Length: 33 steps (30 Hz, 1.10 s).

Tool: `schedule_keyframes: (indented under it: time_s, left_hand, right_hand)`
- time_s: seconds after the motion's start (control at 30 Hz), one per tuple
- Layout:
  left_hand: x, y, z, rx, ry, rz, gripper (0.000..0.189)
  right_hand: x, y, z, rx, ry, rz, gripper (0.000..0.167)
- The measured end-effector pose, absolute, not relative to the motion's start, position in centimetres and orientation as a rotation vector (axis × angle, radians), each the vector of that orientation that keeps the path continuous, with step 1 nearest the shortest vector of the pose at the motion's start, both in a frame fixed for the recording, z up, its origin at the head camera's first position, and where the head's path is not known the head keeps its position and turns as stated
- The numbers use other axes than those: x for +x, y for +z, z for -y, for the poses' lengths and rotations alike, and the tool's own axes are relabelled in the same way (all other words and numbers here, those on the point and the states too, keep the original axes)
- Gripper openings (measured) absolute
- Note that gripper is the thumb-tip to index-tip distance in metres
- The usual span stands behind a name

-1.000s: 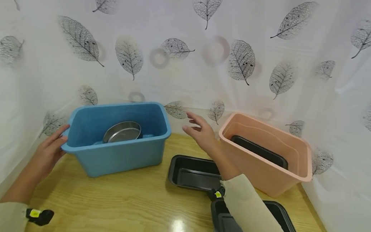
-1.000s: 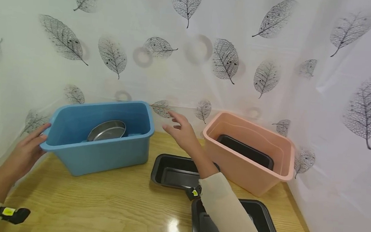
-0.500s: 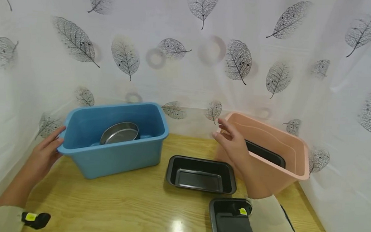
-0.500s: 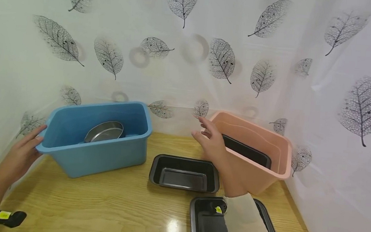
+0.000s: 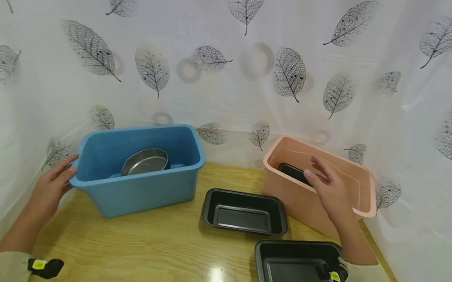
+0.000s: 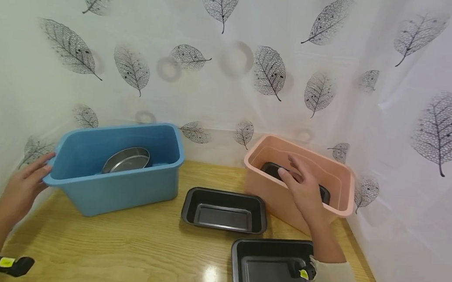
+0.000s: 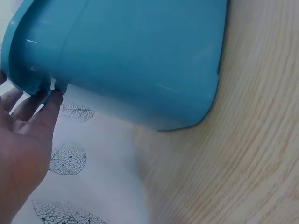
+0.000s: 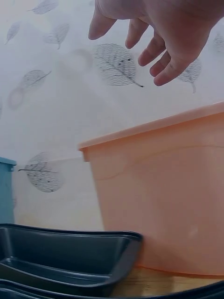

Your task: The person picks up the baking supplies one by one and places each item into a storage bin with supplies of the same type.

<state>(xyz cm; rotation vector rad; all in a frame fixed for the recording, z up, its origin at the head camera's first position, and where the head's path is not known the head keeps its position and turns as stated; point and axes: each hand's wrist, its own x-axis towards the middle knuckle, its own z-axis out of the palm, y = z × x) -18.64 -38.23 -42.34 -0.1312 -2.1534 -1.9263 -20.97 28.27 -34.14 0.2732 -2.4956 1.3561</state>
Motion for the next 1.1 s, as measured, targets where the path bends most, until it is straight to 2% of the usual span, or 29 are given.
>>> schedule_keyframes:
  time_s: [0.23, 0.4, 0.63, 0.73, 1.1]
  left_hand:
    - [-18.2, -41.6, 38.0, -0.004, -1.616, 2.351, 0.055]
    - [-17.9, -41.2, 37.7, 0.114, -1.456, 2.455, 0.057]
    - [-17.5, -39.7, 35.8, 0.373, -1.286, 2.32, 0.043]
    - [-17.4, -39.2, 34.0, 0.343, -1.241, 2.195, 0.037]
    - [-17.3, -39.5, 27.3, -0.149, -1.202, 1.938, 0.029]
  right_hand:
    - [-19.7, -34.0, -32.5, 0.166, 1.3, 2.484, 0.058]
    - [-18.3, -34.2, -35.9, -0.043, 1.227, 2.533, 0.06]
    - [-17.6, -35.7, -38.8, -0.227, 1.295, 2.514, 0.064]
    - [-17.7, -36.3, -39.4, -0.249, 1.359, 2.475, 0.066]
    - [-18.2, -39.0, -41.2, -0.436, 1.438, 2.422, 0.066]
